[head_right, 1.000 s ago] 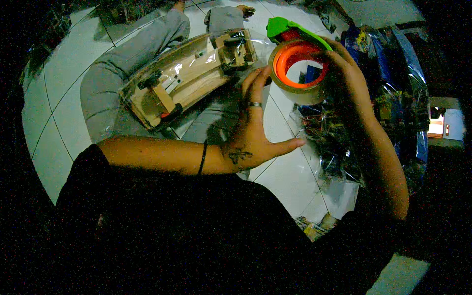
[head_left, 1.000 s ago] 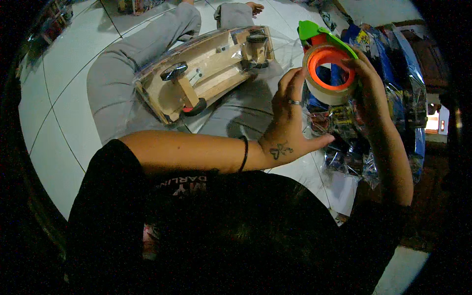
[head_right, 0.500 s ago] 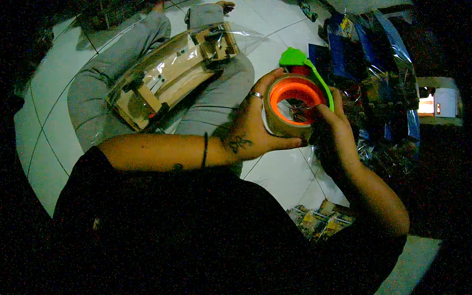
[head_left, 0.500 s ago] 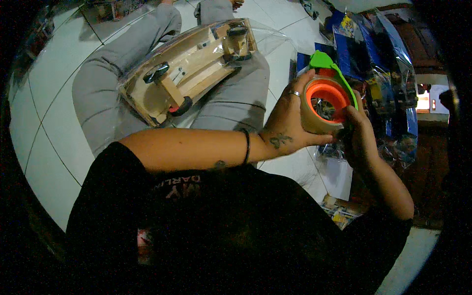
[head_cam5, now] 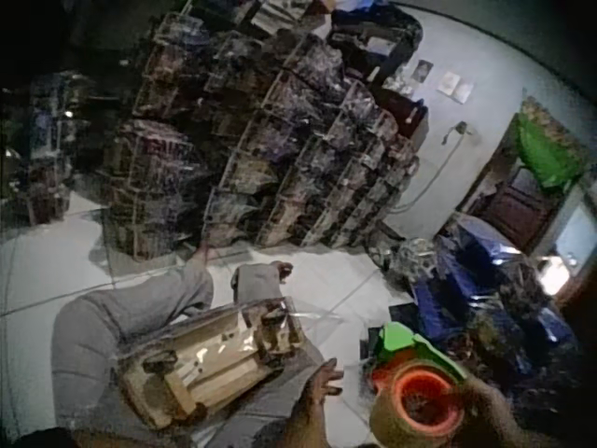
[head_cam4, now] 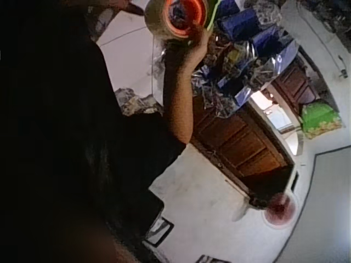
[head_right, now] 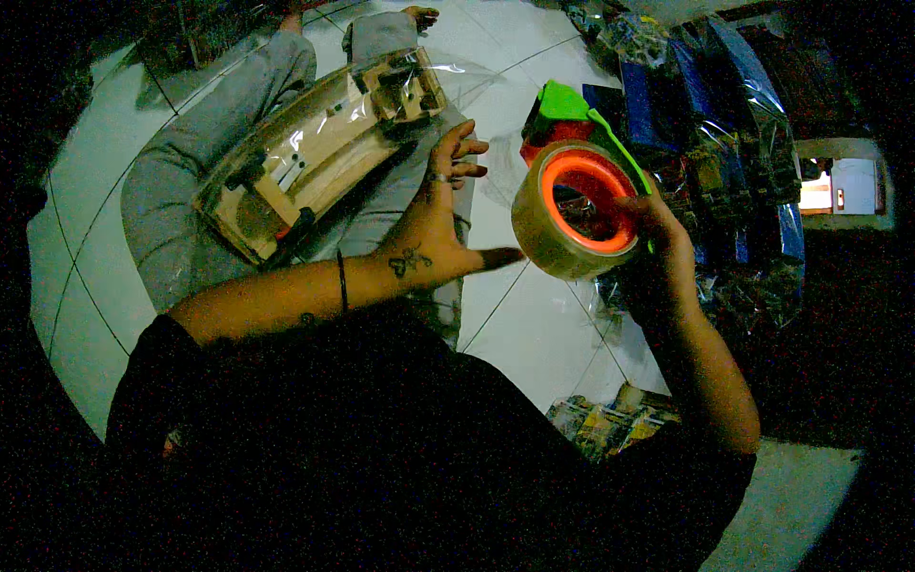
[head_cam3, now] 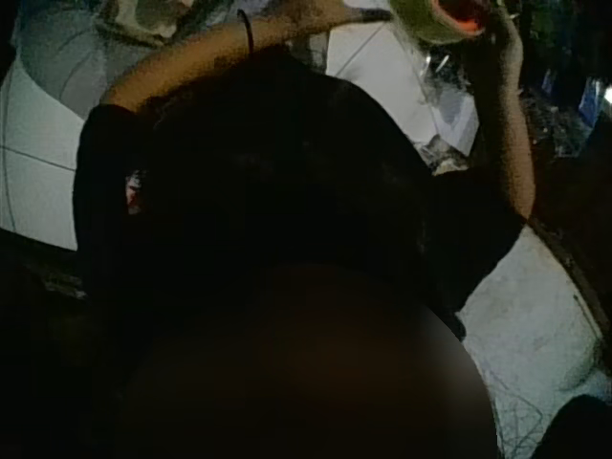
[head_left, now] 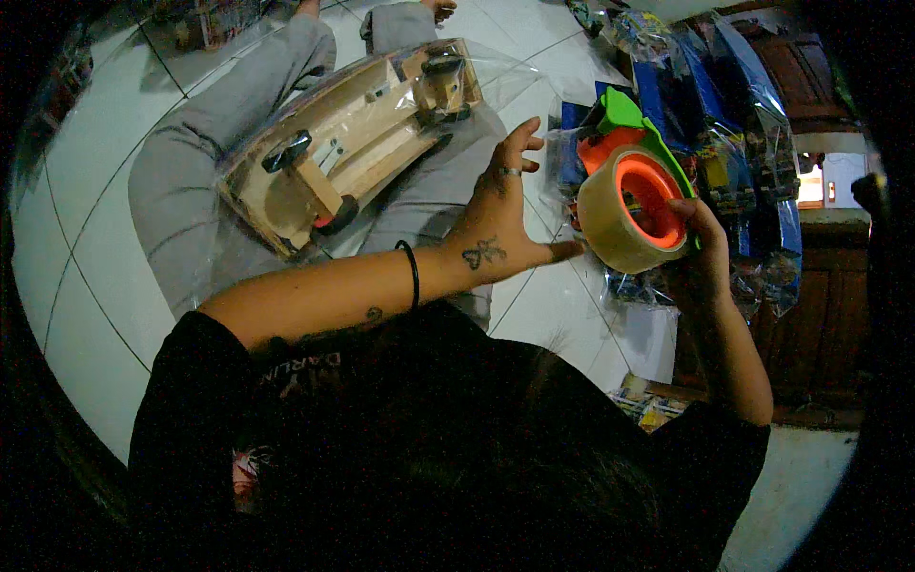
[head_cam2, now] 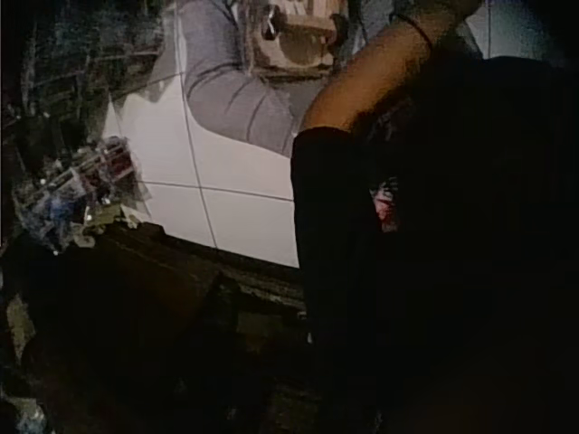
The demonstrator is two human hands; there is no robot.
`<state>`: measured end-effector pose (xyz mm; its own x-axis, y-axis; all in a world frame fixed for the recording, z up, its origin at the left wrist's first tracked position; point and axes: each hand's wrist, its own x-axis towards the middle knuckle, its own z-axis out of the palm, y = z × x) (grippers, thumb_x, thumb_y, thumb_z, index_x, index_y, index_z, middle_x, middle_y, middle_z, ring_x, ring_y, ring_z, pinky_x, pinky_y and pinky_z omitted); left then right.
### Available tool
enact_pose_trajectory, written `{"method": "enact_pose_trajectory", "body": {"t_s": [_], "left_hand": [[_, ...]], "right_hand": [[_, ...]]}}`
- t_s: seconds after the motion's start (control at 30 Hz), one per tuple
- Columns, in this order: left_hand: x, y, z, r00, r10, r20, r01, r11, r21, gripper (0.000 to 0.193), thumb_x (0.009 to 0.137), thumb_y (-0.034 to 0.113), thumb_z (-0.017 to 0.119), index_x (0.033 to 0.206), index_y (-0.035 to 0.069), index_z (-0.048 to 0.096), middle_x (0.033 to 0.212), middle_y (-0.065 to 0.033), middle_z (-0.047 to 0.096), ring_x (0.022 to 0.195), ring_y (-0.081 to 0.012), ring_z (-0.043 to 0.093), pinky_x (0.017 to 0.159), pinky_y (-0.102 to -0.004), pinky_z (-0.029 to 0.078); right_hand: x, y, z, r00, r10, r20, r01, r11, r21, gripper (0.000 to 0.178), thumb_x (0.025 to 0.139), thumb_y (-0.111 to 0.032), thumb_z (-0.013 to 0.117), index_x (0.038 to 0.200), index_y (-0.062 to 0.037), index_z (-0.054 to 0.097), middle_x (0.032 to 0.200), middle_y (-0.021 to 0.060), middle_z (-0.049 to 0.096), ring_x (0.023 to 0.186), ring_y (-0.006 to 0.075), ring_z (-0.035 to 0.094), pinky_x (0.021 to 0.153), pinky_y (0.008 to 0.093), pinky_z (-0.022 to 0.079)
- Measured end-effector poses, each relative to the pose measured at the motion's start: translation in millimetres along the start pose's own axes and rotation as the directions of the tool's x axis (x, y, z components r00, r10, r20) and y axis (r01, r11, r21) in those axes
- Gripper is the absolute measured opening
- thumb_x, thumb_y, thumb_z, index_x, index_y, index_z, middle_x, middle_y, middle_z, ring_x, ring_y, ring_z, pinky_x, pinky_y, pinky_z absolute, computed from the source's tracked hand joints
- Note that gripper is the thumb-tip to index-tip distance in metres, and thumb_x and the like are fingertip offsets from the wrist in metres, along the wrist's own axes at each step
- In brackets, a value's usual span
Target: The person sits on the floor and repeatedly wraps wooden toy cars in clear plastic bags. They use a handheld tape dispenser to seal the bags, then place the packaged items aside. The process is repeated for multiple toy cars.
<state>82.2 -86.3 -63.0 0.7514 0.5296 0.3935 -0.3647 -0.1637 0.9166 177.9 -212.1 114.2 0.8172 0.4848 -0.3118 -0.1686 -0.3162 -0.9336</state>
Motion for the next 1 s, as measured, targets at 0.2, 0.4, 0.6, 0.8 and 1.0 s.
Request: {"method": "enact_pose_trajectory", "body": {"t_s": [0.2,0.4,0.6,0.8,1.0], "left_hand": [[14,-13,-4,0.942,-0.289,0.169,0.335,0.781,-0.527,0.077,0.078,0.033,0.073,0.129,-0.006,0.031,0.105,-0.0165,0.060,0.095,-0.0209,0.059,0.086,-0.0313,0.046],[12,-6,-47,0.897,-0.360,0.254,0.415,0.493,-0.765,0.021,0.090,0.026,0.057,0.081,0.006,0.058,0.070,-0.0027,0.059,0.067,-0.0138,0.059,0.071,-0.0266,0.048],[30,12,-86,0.928,-0.242,0.283,0.327,0.169,-0.930,0.021,0.092,0.023,0.050,0.092,0.004,0.056,0.082,-0.0073,0.060,0.085,-0.0206,0.060,0.084,-0.0329,0.047],[25,43,-89,0.857,-0.424,-0.294,0.215,0.810,-0.545,0.041,0.091,0.030,0.053,0.118,0.001,0.047,0.107,-0.0151,0.058,0.092,-0.0204,0.059,0.082,-0.0321,0.047],[47,30,-97,0.846,-0.426,0.320,0.377,0.903,0.205,0.073,0.082,0.055,0.057,0.128,0.001,0.043,0.107,-0.0139,0.057,0.099,-0.0208,0.056,0.085,-0.0303,0.045]], "right_hand": [[4,8,-17,0.999,0.030,-0.017,-0.029,0.998,0.052,0.038,0.081,-0.013,0.050,0.116,0.0018,0.051,0.114,0.0150,0.057,0.105,0.0237,0.057,0.093,0.0343,0.046],[15,14,-34,0.996,-0.050,0.073,0.045,0.997,0.067,0.049,0.074,-0.009,0.051,0.122,0.0018,0.048,0.110,0.0150,0.059,0.098,0.0239,0.060,0.089,0.0346,0.048],[12,29,-25,0.982,0.063,0.176,-0.046,0.994,-0.098,0.061,0.068,-0.017,0.052,0.126,-0.0003,0.046,0.106,0.0145,0.060,0.083,0.0227,0.060,0.072,0.0310,0.052],[-6,75,-10,0.878,0.322,0.355,-0.439,0.836,0.329,0.049,0.074,-0.027,0.051,0.114,0.0027,0.052,0.099,0.0169,0.062,0.083,0.0262,0.063,0.078,0.0334,0.052],[-3,105,-21,0.830,0.334,0.446,-0.510,0.779,0.366,0.050,0.074,-0.028,0.051,0.114,0.0024,0.052,0.104,0.0189,0.061,0.088,0.0292,0.062,0.083,0.0388,0.050]]}}
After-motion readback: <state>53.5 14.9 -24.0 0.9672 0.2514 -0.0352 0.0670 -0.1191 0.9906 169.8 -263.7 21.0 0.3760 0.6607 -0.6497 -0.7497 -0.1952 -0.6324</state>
